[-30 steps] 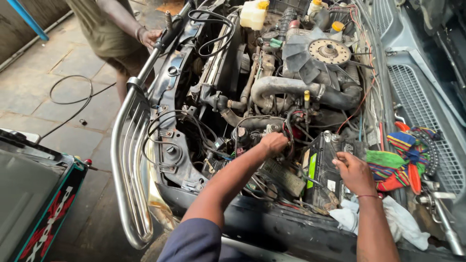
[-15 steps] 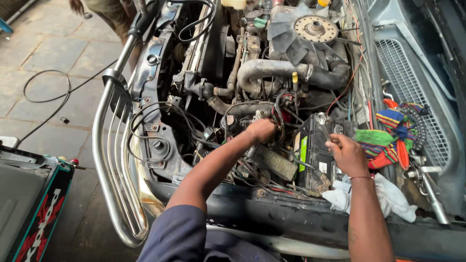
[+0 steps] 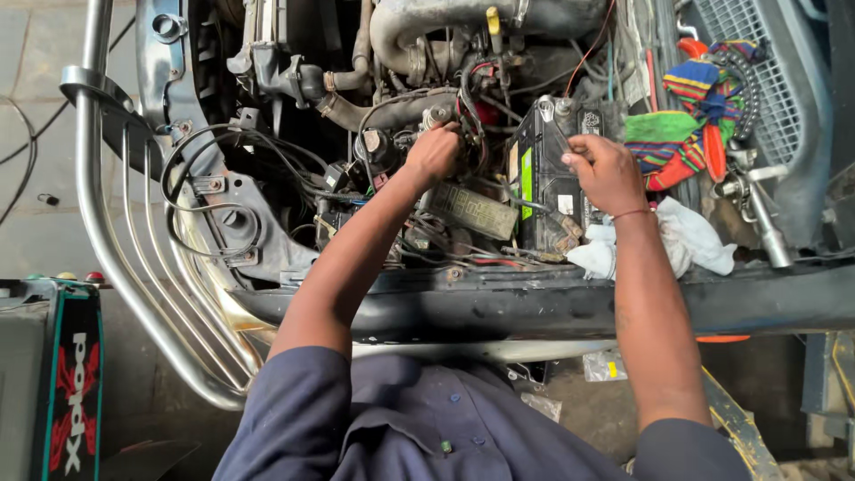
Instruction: The person uses a wrench to loosen and tighten bolts on a component within the car engine bay. They also handle wires and a cloth while working on the engine.
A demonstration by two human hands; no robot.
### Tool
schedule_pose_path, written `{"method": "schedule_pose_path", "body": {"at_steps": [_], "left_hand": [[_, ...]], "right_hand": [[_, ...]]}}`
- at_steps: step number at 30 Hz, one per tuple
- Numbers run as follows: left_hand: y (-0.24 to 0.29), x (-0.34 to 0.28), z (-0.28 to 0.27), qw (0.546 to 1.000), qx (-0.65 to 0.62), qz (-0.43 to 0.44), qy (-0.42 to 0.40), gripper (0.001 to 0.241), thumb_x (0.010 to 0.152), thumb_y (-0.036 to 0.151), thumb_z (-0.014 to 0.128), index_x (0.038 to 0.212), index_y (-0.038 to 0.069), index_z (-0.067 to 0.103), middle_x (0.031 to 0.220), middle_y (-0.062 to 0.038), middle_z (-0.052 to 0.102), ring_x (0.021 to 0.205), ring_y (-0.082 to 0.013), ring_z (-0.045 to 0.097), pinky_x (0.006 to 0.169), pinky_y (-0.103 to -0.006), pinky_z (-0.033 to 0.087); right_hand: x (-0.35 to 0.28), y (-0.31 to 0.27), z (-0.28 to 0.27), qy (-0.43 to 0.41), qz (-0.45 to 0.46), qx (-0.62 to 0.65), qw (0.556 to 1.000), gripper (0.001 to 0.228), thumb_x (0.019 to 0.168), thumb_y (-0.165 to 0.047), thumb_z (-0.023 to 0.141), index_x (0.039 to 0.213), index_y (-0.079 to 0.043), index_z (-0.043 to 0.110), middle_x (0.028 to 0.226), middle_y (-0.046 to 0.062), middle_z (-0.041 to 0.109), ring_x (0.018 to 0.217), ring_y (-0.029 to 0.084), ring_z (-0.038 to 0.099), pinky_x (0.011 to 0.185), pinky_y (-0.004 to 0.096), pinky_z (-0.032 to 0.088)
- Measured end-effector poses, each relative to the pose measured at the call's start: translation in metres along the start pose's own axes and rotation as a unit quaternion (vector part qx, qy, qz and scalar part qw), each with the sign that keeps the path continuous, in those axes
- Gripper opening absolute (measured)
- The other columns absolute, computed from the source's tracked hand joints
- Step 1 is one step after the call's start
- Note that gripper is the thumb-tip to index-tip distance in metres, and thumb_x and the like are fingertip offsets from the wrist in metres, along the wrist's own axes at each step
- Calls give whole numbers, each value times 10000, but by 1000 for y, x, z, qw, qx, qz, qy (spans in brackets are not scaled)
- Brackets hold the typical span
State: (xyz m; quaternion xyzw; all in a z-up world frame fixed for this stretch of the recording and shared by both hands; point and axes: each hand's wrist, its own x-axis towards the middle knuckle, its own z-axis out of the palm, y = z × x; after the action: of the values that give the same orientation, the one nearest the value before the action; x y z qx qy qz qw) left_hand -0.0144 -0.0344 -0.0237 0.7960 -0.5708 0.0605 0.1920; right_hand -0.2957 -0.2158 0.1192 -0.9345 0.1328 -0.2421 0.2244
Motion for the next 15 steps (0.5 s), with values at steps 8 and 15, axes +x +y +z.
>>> {"method": "schedule_pose_path", "body": {"at_steps": [8, 15], "left_hand": [[12, -1, -23, 997, 8, -72, 2, 174, 776, 95, 685, 934, 54, 743, 1171, -197, 647, 1115, -391, 587, 886, -505, 499], [1, 7, -12, 999, -9, 47, -25, 68, 746, 55, 658, 748, 26, 720, 1059, -203, 696, 1004, -392, 682, 913, -478, 557]], "right_hand": [[4, -3, -3, 16, 7, 3, 1000, 251, 955, -174, 773, 1148, -24, 719, 1036, 173, 745, 935, 332, 730, 773, 410, 559], [5, -7, -3, 3, 33, 28, 999, 261, 956, -179, 753, 1165, -27, 713, 1044, 172, 748, 929, 310, 746, 773, 389, 572]]}}
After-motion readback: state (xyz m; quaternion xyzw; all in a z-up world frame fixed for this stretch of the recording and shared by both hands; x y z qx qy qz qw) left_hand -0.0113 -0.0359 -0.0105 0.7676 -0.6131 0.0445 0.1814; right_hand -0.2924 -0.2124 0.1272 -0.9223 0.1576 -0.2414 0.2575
